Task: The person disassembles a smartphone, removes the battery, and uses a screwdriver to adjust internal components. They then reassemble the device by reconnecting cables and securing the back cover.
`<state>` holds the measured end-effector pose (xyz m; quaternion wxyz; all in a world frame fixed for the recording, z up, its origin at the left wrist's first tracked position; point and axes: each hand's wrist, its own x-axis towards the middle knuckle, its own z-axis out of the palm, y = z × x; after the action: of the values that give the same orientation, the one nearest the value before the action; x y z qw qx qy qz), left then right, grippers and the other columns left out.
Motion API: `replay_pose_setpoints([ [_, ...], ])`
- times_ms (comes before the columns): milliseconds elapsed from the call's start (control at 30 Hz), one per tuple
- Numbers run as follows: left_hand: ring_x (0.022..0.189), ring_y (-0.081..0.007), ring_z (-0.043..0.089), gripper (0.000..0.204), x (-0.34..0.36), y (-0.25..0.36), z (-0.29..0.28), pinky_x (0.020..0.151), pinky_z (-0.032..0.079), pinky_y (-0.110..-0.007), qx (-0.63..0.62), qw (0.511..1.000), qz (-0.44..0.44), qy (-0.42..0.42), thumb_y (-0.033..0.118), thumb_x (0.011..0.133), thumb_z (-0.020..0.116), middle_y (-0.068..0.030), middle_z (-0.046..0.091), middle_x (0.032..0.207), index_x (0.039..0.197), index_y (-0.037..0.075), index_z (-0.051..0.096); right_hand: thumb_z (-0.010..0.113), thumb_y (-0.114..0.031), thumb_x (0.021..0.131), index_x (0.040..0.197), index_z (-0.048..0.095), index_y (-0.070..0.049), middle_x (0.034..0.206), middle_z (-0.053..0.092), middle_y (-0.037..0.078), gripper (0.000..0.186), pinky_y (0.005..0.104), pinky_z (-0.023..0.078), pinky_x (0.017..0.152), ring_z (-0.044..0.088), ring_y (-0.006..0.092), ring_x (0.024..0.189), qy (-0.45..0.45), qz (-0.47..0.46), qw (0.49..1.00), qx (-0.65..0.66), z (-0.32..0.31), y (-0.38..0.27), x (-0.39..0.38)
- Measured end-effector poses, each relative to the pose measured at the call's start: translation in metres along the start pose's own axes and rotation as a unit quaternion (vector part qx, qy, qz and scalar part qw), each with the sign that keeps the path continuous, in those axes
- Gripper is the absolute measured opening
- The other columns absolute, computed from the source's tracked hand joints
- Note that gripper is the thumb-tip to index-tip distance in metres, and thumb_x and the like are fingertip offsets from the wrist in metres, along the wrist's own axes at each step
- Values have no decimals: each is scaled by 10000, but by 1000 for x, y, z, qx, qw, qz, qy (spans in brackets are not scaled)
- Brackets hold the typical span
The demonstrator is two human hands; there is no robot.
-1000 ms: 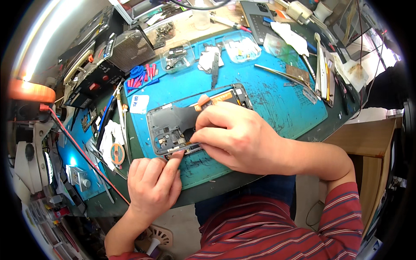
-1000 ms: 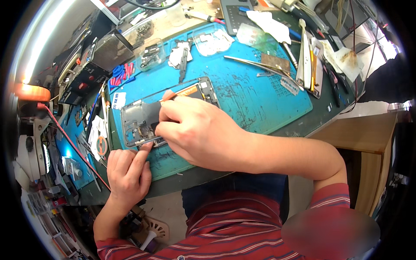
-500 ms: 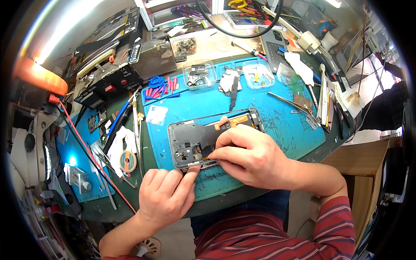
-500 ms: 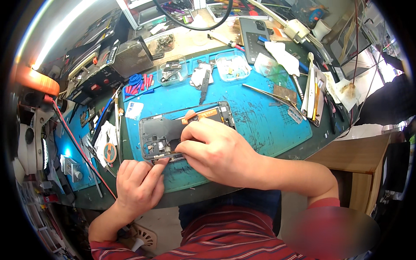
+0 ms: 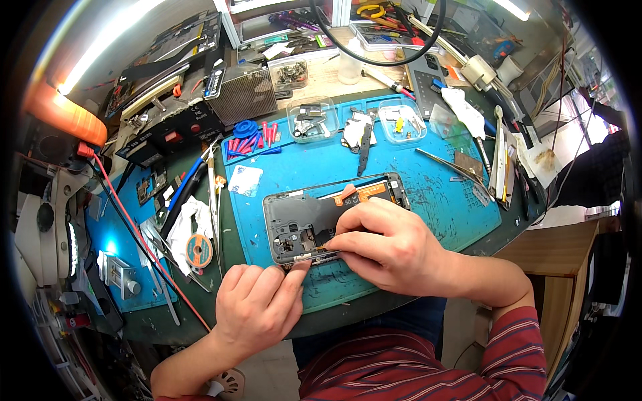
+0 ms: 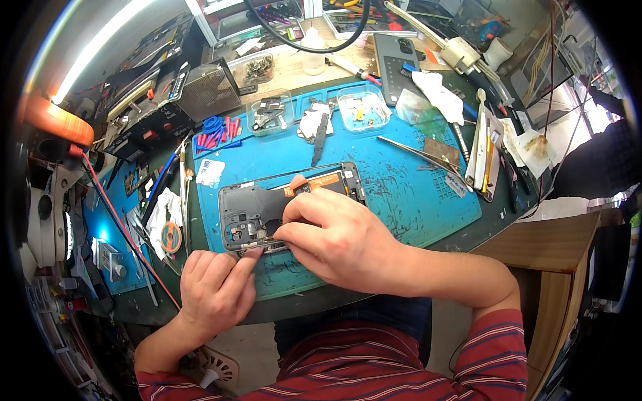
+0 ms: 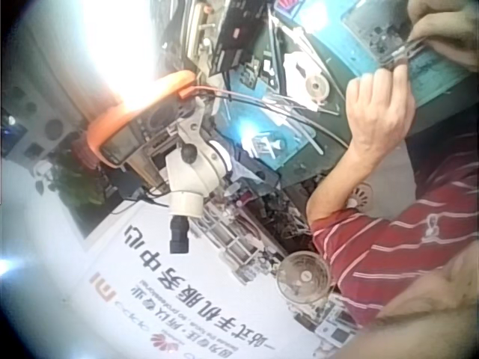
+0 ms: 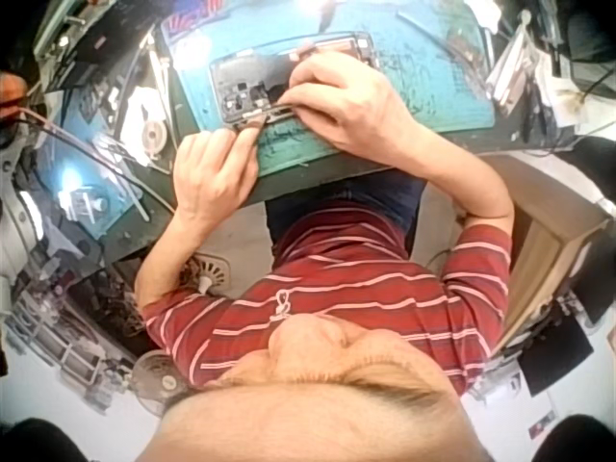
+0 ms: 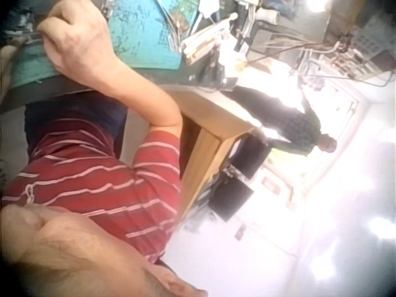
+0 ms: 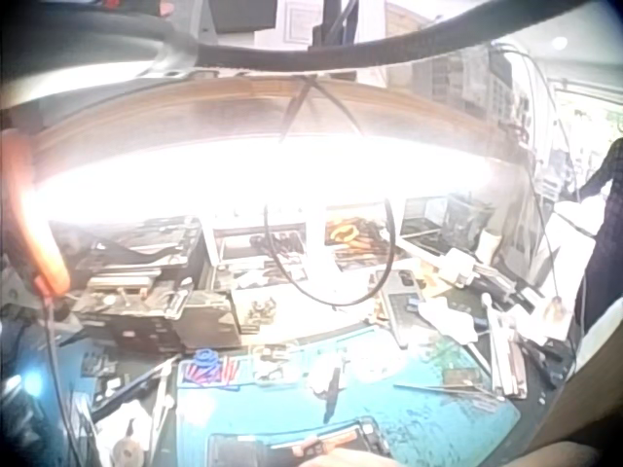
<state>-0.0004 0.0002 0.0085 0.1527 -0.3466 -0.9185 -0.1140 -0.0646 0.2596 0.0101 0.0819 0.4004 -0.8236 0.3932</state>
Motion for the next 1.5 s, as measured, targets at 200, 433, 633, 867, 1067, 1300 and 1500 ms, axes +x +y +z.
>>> replay_pose_setpoints([
  [200, 713, -186, 528, 391, 0, 0, 1, 693, 415, -364, -9, 1000, -8, 11, 112, 831, 756, -17, 517, 835, 1216, 48, 778, 785, -10, 843, 966, 738, -24, 1004, 657, 99, 133, 422, 578, 857, 680, 298, 942, 4, -5, 1000, 5, 1, 1, 1],
  [433, 716, -193, 516, 393, 3, 1, -1, 684, 406, -370, -12, 1000, -9, 0, 111, 836, 758, -19, 502, 831, 1224, 52, 778, 789, -24, 840, 967, 736, -23, 1002, 656, 95, 138, 416, 569, 847, 675, 295, 943, 1, -14, 1000, 1, 1, 3, 0],
  [633, 710, -203, 500, 411, 3, 0, -1, 677, 397, -374, -25, 1000, -12, -5, 109, 837, 762, -20, 474, 820, 1244, 53, 770, 786, -18, 836, 968, 734, -15, 1003, 657, 100, 142, 416, 571, 853, 677, 300, 951, 4, -22, 1000, 5, 1, 3, 1],
  [867, 709, -210, 493, 418, 3, -1, 1, 674, 388, -379, -26, 999, -15, -9, 103, 831, 762, -25, 465, 823, 1246, 55, 766, 780, -11, 834, 968, 728, -12, 1003, 654, 107, 144, 423, 569, 870, 675, 313, 956, 7, -26, 1000, 14, 2, 5, 1],
  [1067, 724, -213, 503, 431, 2, -2, 2, 678, 389, -379, -32, 999, -15, -9, 93, 825, 767, -26, 479, 838, 1254, 55, 765, 775, -15, 830, 951, 698, -21, 1000, 641, 105, 143, 431, 562, 866, 664, 319, 951, 4, -20, 1000, 14, 3, 6, 1],
  [1300, 729, -210, 507, 441, 2, -2, 2, 682, 391, -378, -39, 999, -17, -7, 81, 820, 773, -24, 491, 847, 1261, 56, 766, 776, -14, 824, 941, 690, -24, 995, 637, 102, 146, 426, 561, 856, 663, 317, 945, 6, -25, 1000, 9, 3, 7, 1],
  [1500, 729, -210, 507, 456, 2, -2, 2, 682, 391, -378, -32, 999, -14, -9, 76, 811, 758, -24, 492, 845, 1266, 52, 765, 776, -10, 822, 944, 691, -22, 991, 632, 101, 149, 423, 562, 855, 661, 316, 940, 6, -28, 1000, 9, 3, 7, 1],
])
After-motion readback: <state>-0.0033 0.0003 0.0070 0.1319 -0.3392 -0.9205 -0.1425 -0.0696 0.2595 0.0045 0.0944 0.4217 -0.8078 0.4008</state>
